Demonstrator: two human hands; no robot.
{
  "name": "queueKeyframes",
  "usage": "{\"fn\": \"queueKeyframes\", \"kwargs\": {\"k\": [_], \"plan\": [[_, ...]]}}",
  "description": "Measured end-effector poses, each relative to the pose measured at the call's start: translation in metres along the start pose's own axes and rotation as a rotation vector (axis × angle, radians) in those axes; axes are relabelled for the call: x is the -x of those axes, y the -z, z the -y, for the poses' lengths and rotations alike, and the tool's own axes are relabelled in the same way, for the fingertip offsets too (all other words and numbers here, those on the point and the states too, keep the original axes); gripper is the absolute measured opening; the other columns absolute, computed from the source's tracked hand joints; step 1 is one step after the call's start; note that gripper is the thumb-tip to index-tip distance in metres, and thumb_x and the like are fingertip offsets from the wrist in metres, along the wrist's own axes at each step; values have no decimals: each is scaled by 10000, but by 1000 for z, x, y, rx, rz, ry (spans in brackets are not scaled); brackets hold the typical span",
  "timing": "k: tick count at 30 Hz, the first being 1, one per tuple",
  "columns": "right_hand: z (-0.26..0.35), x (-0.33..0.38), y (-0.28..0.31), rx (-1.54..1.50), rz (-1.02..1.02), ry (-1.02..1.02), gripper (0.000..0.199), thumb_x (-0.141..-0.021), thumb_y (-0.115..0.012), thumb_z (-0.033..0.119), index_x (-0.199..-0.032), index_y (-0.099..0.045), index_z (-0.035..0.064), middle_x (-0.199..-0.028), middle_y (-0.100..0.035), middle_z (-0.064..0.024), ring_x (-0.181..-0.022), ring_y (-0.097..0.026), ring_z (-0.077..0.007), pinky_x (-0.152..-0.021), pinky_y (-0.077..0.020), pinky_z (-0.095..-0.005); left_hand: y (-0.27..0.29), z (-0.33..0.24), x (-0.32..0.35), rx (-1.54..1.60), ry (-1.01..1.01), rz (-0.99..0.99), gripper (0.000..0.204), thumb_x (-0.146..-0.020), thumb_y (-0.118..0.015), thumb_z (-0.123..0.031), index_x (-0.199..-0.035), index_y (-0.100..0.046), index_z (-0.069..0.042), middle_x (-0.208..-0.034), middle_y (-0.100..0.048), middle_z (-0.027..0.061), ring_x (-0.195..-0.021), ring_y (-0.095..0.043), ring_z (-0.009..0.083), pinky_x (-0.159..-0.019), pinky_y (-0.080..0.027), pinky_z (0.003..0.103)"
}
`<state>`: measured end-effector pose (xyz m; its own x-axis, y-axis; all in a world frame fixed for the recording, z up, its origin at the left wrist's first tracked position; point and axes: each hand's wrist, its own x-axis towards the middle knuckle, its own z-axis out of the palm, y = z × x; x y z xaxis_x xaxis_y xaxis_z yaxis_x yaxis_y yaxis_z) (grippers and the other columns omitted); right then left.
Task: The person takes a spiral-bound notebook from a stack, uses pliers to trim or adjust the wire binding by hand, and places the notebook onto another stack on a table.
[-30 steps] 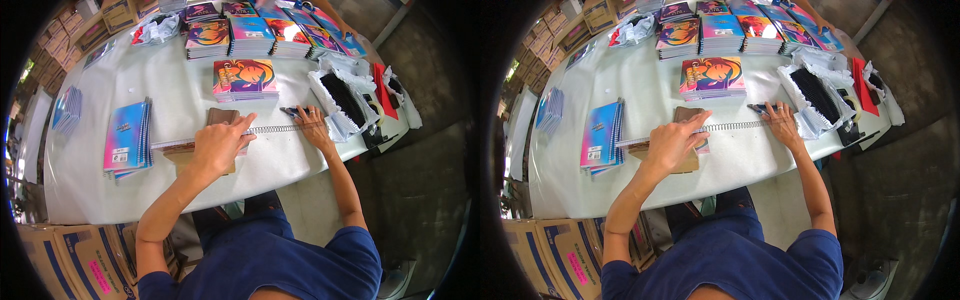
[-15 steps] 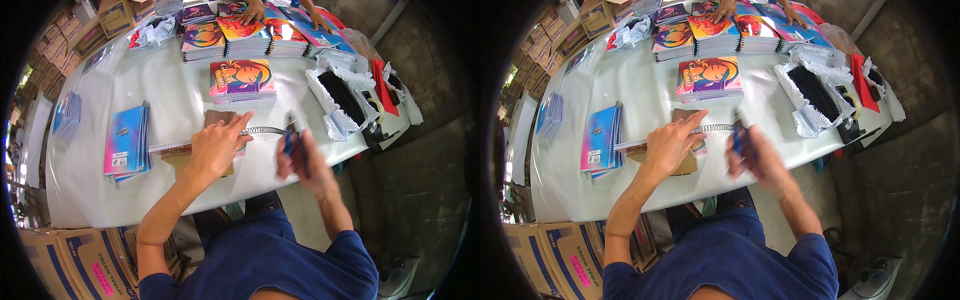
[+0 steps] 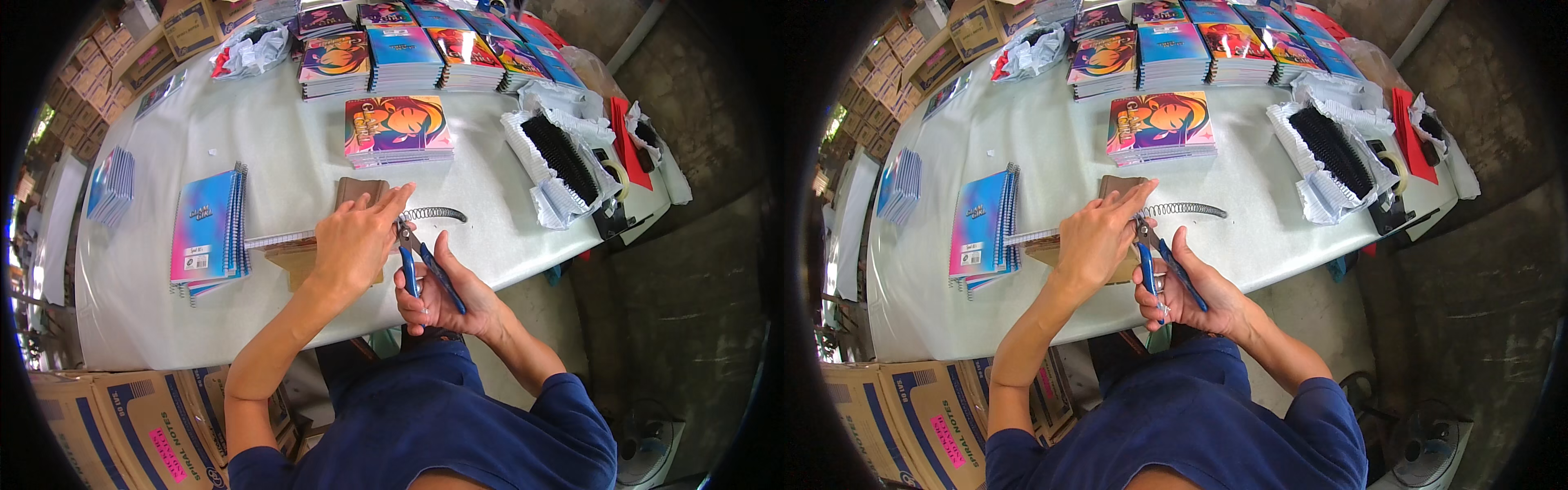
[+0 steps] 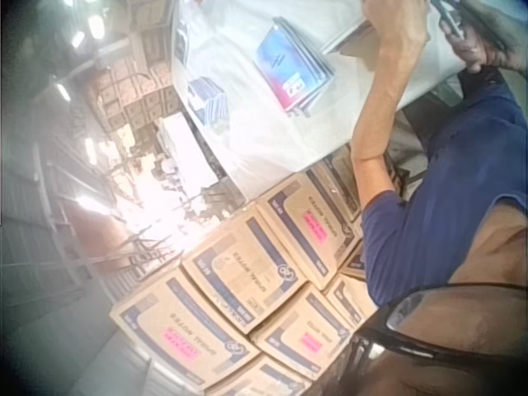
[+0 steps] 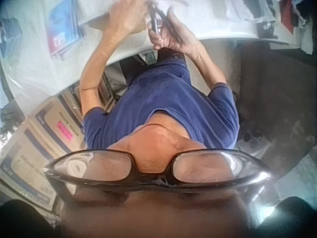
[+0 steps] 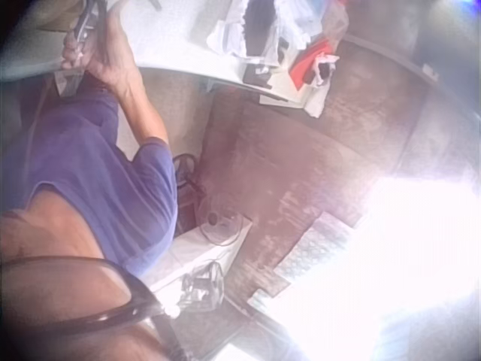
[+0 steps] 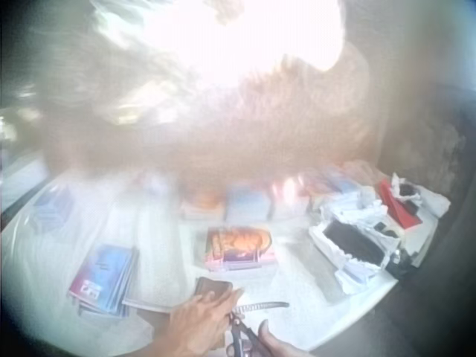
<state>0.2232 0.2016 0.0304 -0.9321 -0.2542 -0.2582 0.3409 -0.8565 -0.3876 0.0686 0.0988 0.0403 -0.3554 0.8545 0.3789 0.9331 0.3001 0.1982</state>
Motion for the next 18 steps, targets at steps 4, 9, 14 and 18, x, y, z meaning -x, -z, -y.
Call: {"fn": "queueKeyframes", "kwargs": {"k": [4,9,14,18], "plan": [[-1,1,8,-164,86,-45,726,-916,-240,739,-932,-547,82,-633,-409,3,-493,-356,-109,-438,-337,-257,-1,0,-1,21,-6,-6,717,-802,-678,-91,-1436,-424,-311,-1276,-625,-35,-988,-671,291,-738,-570,386],[24,24,-14,193,-116,77,700,-940,-249,712,-877,-523,71,-556,-385,28,-428,-324,-74,-351,-250,-243,9,-4,-2,105,-1,8,596,-850,-671,-222,-1406,-468,-289,-1260,-637,-9,-982,-676,288,-709,-568,399],[122,16,40,1394,-930,655,547,-984,-467,528,-890,-582,2,-625,-549,-57,-502,-496,-129,-473,-395,-289,37,-16,-27,55,178,457,516,-879,-635,-402,-1363,-520,-263,-1153,-685,24,-865,-689,299,-647,-560,415],[150,-8,116,2053,-1023,359,618,-950,-473,584,-978,-615,-18,-865,-663,-210,-762,-617,-366,-683,-484,-426,21,-4,-18,74,97,326,607,-843,-674,-396,-1402,-480,-259,-1044,-704,48,-800,-686,301,-627,-545,420]]}}
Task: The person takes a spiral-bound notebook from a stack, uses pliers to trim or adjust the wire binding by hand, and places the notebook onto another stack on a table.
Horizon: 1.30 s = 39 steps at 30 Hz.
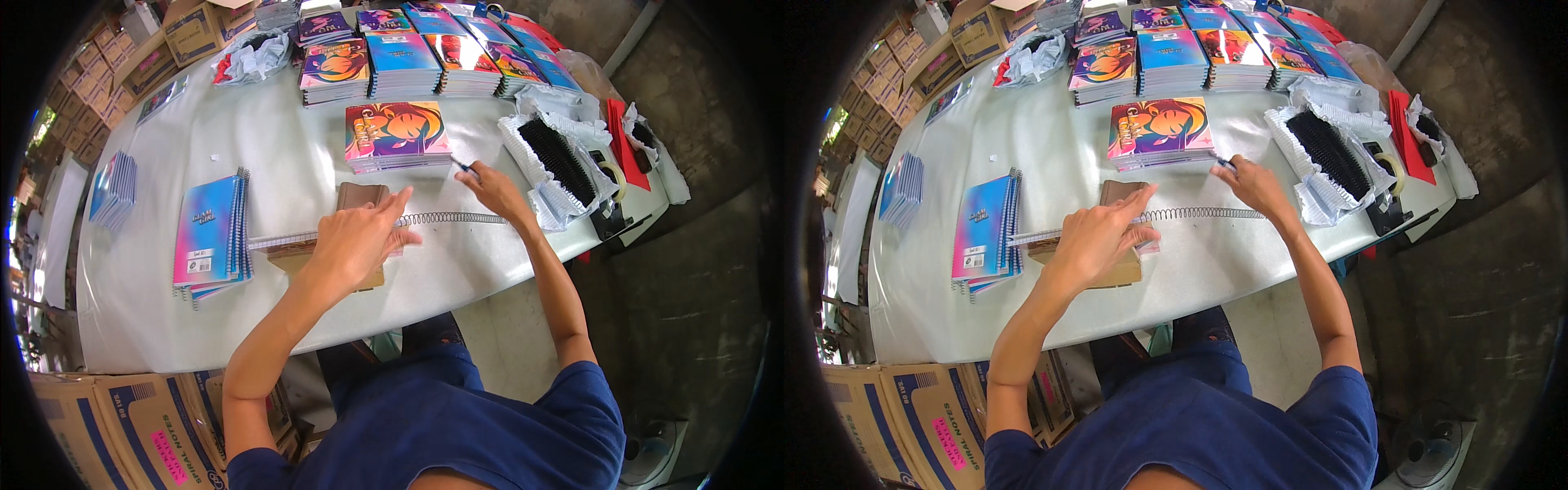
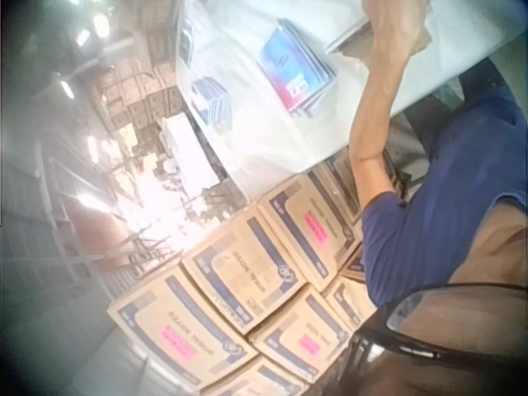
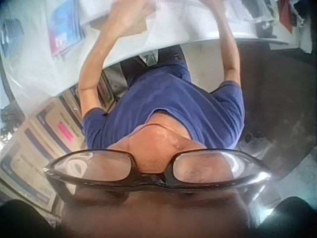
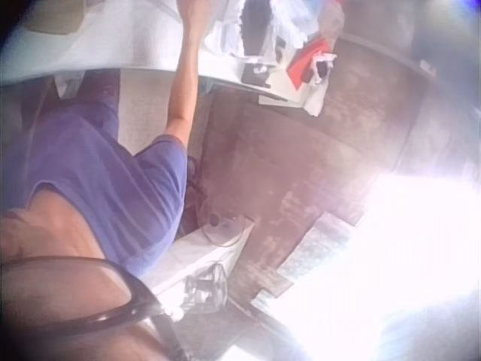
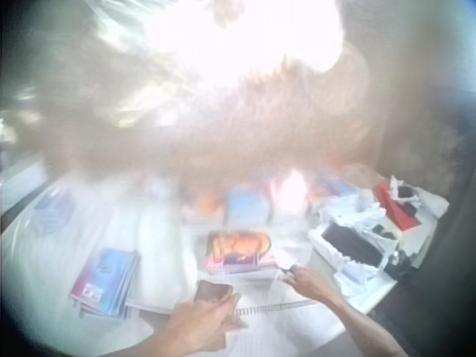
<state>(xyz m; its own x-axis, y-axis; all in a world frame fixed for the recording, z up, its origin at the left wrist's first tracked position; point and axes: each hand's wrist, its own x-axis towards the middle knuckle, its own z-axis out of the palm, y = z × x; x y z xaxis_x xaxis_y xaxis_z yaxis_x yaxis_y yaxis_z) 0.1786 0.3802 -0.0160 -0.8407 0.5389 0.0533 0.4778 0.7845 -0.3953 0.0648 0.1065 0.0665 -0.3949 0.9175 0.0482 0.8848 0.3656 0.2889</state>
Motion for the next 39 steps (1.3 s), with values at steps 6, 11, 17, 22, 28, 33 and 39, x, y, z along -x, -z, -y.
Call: {"fn": "queueKeyframes", "kwargs": {"k": [6,11,17,22,28,33,39], "plan": [[78,37,39,-503,77,529,458,-814,-762,329,-1097,-570,25,-1027,-628,-137,-881,-627,-255,-750,-509,-379,-16,7,12,50,-60,-214,675,-820,-706,-342,-1435,-441,-266,-1086,-695,46,-879,-688,268,-667,-547,401],[122,73,32,-170,-89,676,228,-861,-694,127,-990,-542,18,-810,-630,-105,-737,-659,-237,-637,-523,-359,-21,3,12,23,-136,-353,571,-847,-680,-355,-1383,-508,-256,-1160,-674,44,-962,-684,269,-698,-561,375],[93,6,45,-660,644,501,94,-883,-545,0,-916,-622,-42,-768,-664,-85,-715,-664,-147,-628,-538,-315,-16,-2,19,-169,-129,-137,595,-871,-605,-464,-1375,-508,-164,-1245,-639,66,-999,-674,312,-728,-577,380],[107,-53,-52,-309,323,956,221,-821,-663,196,-974,-650,36,-1013,-633,-167,-960,-602,-355,-856,-487,-430,-27,-1,20,-208,-183,-368,699,-852,-595,-491,-1442,-421,-158,-1270,-617,109,-1031,-657,317,-769,-570,405],[112,-40,-18,-409,560,487,373,-851,-651,330,-1137,-676,91,-1102,-668,-176,-1046,-617,-302,-913,-473,-381,-18,13,26,-183,-89,-493,868,-747,-704,-469,-1486,-353,-179,-1253,-626,115,-1062,-643,292,-917,-508,447],[97,-11,50,-647,755,578,509,-855,-645,387,-1163,-676,-17,-1123,-690,-155,-1071,-612,-217,-962,-436,-339,-19,23,27,-77,0,-547,975,-682,-755,-471,-1506,-316,-190,-1227,-645,83,-1057,-645,269,-942,-491,470],[79,-15,46,-776,655,634,444,-871,-651,323,-1142,-680,-28,-1145,-678,-165,-1060,-604,-229,-934,-449,-343,-18,23,27,-89,14,-549,968,-683,-751,-479,-1505,-321,-205,-1227,-647,53,-1055,-647,258,-961,-475,488]]}}
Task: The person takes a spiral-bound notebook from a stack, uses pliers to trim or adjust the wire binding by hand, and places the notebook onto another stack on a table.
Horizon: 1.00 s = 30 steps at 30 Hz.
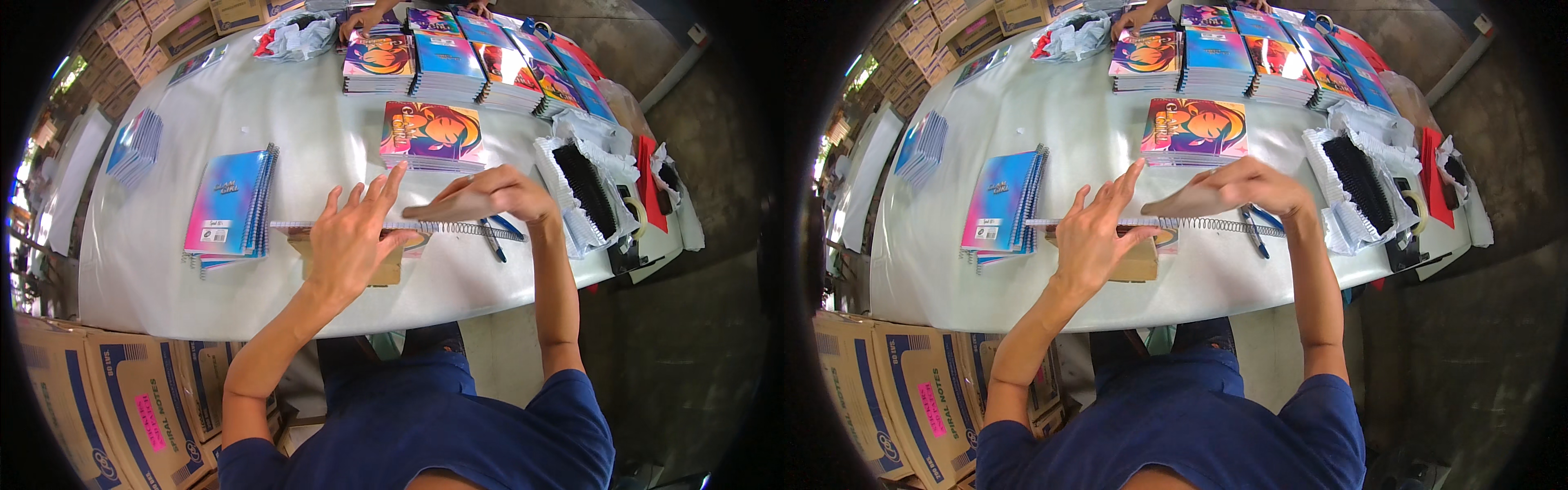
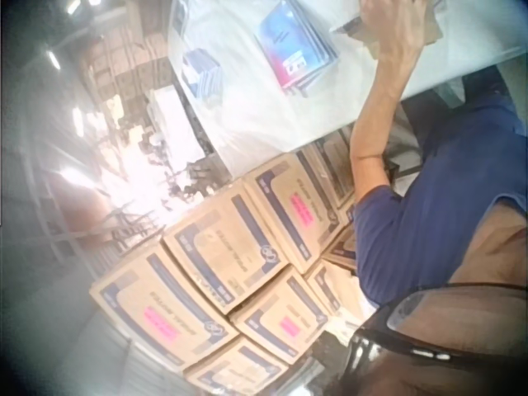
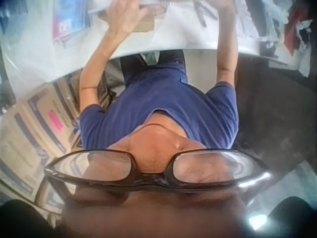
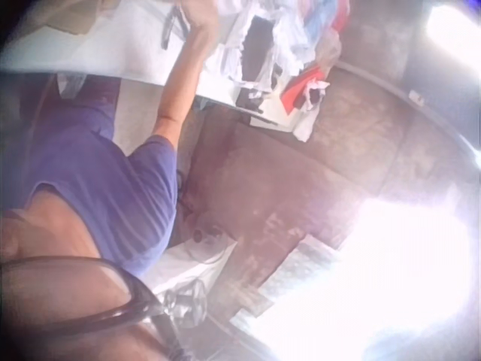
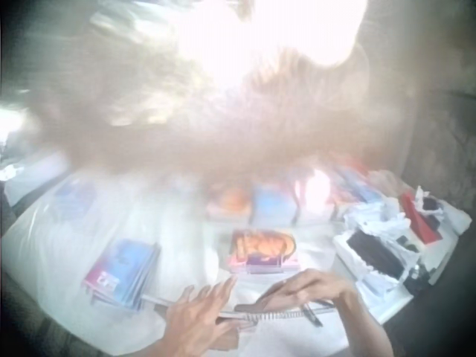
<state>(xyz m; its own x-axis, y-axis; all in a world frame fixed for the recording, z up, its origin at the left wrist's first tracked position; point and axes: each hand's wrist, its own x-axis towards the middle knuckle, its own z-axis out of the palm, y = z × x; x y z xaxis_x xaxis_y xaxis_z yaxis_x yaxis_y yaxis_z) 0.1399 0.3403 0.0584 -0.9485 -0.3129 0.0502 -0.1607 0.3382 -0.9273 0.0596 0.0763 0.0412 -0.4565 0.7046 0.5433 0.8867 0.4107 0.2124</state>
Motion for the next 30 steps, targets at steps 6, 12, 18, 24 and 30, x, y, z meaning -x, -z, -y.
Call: {"fn": "queueKeyframes", "kwargs": {"k": [6,12,18,24,30], "plan": [[-33,1,-6,-594,-27,218,422,-896,-651,316,-1162,-675,-11,-1193,-660,-139,-1085,-583,-243,-940,-447,-359,2,3,-1,-29,9,-11,980,-650,-753,-491,-1496,-341,-217,-1245,-644,48,-1046,-650,261,-969,-465,501],[-21,-17,-21,-402,-59,3,511,-854,-683,395,-1147,-682,-25,-1199,-649,-168,-1072,-609,-251,-947,-459,-378,4,11,4,-40,27,-35,997,-627,-762,-492,-1492,-349,-221,-1206,-666,53,-1072,-649,300,-993,-442,510],[2,-40,-30,-5,-8,-98,680,-810,-697,504,-1147,-655,-86,-1176,-644,-193,-1106,-602,-277,-963,-459,-385,13,17,11,-41,65,-18,991,-618,-778,-473,-1484,-362,-227,-1170,-680,69,-1104,-637,320,-1020,-412,515],[9,-48,-36,-191,1,37,519,-863,-667,396,-1115,-684,-57,-1180,-640,-182,-1134,-557,-260,-983,-410,-365,17,27,15,-49,83,-43,987,-622,-792,-445,-1485,-359,-237,-1194,-662,91,-1113,-627,338,-1028,-395,524],[15,-61,-47,93,21,-151,501,-903,-637,368,-1149,-661,-68,-1201,-644,-173,-1131,-567,-239,-991,-411,-356,17,28,18,-51,130,-54,999,-607,-812,-412,-1482,-363,-231,-1212,-660,71,-1137,-617,335,-1037,-391,515]]}}
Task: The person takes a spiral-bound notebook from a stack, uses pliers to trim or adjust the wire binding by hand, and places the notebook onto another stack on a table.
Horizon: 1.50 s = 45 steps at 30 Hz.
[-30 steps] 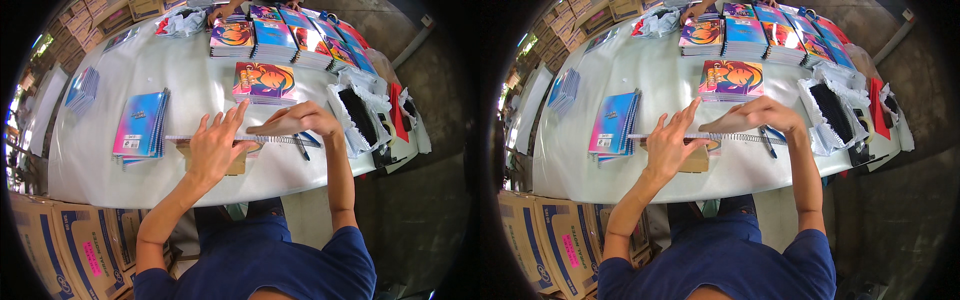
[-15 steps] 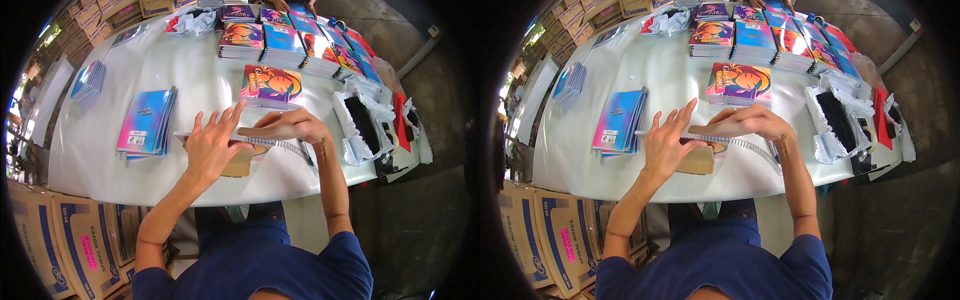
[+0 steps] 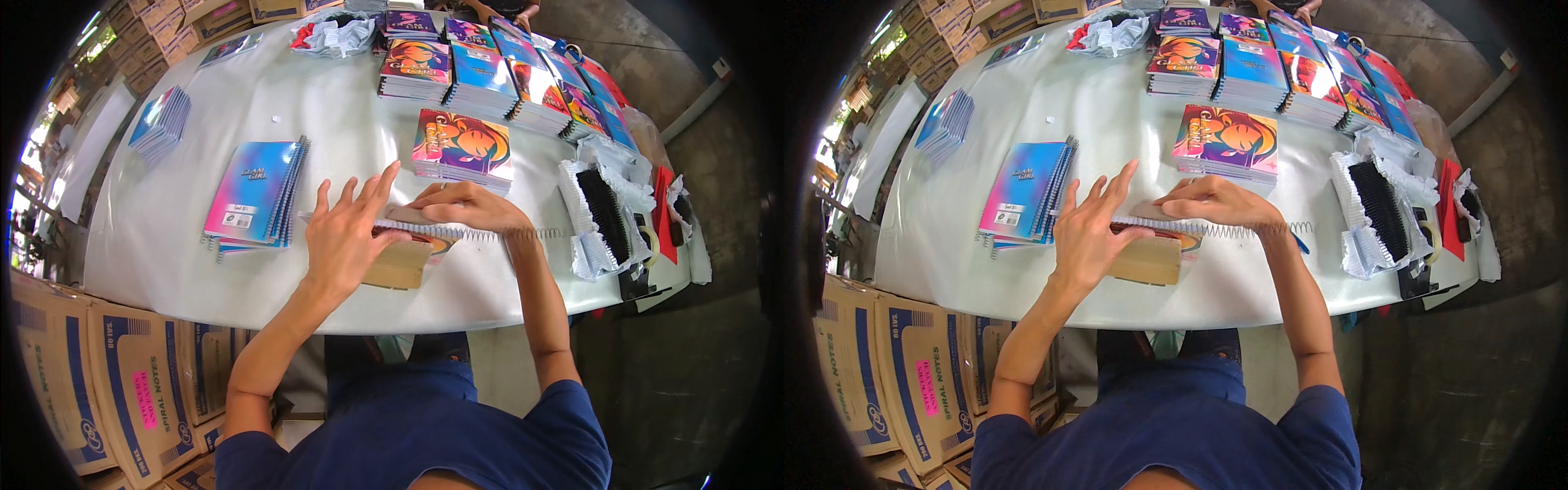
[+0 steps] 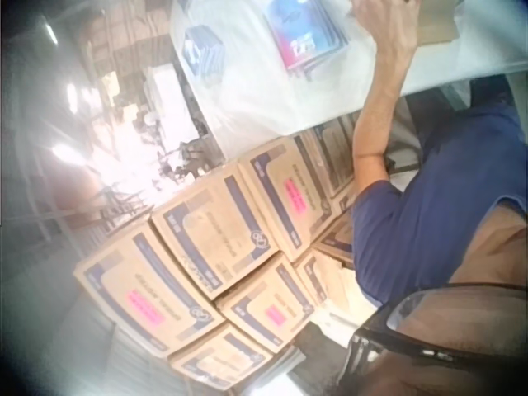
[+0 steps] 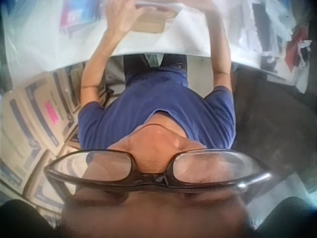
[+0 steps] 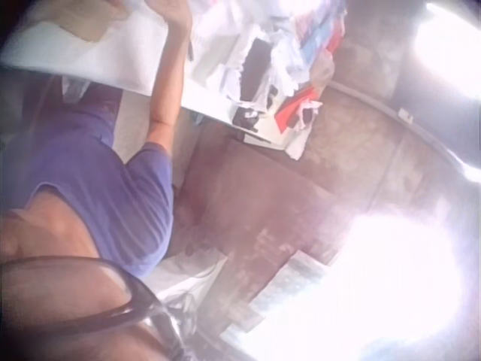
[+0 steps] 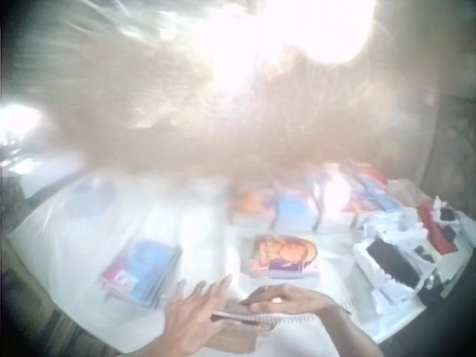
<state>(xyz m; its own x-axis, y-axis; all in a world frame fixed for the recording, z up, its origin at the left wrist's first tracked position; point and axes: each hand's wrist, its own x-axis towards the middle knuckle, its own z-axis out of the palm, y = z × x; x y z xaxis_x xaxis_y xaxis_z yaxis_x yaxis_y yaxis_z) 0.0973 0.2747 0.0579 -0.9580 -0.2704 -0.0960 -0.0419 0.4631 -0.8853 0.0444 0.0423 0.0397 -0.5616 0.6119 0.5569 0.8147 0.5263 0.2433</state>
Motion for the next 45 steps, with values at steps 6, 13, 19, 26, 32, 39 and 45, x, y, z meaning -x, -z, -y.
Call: {"fn": "queueKeyframes", "kwargs": {"k": [6,13,19,26,32,39,45], "plan": [[-18,5,5,-476,5,223,568,-914,-615,422,-1174,-637,-83,-1185,-647,-172,-1131,-580,-236,-994,-421,-348,1,8,2,-16,4,-26,1049,-584,-834,-400,-1491,-340,-219,-1201,-661,103,-1136,-615,339,-1035,-383,528],[-15,-8,-9,-366,-80,98,601,-894,-641,466,-1150,-653,-78,-1106,-677,-155,-992,-638,-234,-906,-475,-345,10,15,-1,-13,40,-44,1080,-569,-841,-405,-1498,-325,-216,-1195,-663,127,-1155,-599,360,-1043,-367,538],[-19,-13,-9,-630,5,146,538,-890,-653,453,-1144,-683,-21,-1081,-672,-150,-1016,-606,-224,-915,-459,-350,12,20,2,-37,70,-42,1075,-560,-850,-391,-1492,-340,-222,-1261,-637,76,-1218,-549,375,-1060,-337,553],[4,-32,-12,-205,53,113,553,-910,-623,411,-1145,-650,-89,-1169,-645,-154,-1104,-574,-234,-983,-411,-348,19,36,11,-92,147,-23,1117,-536,-878,-319,-1501,-326,-207,-1400,-538,59,-1355,-393,396,-1073,-332,547],[-6,-45,-18,-758,75,191,544,-883,-652,484,-1088,-710,-16,-1066,-688,-154,-977,-621,-233,-866,-477,-353,19,41,16,263,272,-163,1165,-548,-890,-145,-1526,-257,-187,-1565,-286,125,-1441,-239,382,-1143,-305,458],[-5,-55,-22,-799,76,154,491,-882,-667,436,-1066,-711,-17,-1050,-693,-118,-980,-610,-205,-838,-481,-343,-2,61,31,1004,588,-219,1139,-670,-847,-20,-1553,-142,-161,-1554,-296,163,-1381,-375,305,-1032,-434,371],[-6,-68,-23,-359,-12,97,495,-890,-667,426,-1038,-711,-44,-1044,-697,-98,-980,-600,-182,-890,-446,-322,-7,70,35,1180,634,-225,1045,-746,-776,49,-1556,-153,-169,-1497,-391,185,-1289,-486,268,-959,-478,320]]}}
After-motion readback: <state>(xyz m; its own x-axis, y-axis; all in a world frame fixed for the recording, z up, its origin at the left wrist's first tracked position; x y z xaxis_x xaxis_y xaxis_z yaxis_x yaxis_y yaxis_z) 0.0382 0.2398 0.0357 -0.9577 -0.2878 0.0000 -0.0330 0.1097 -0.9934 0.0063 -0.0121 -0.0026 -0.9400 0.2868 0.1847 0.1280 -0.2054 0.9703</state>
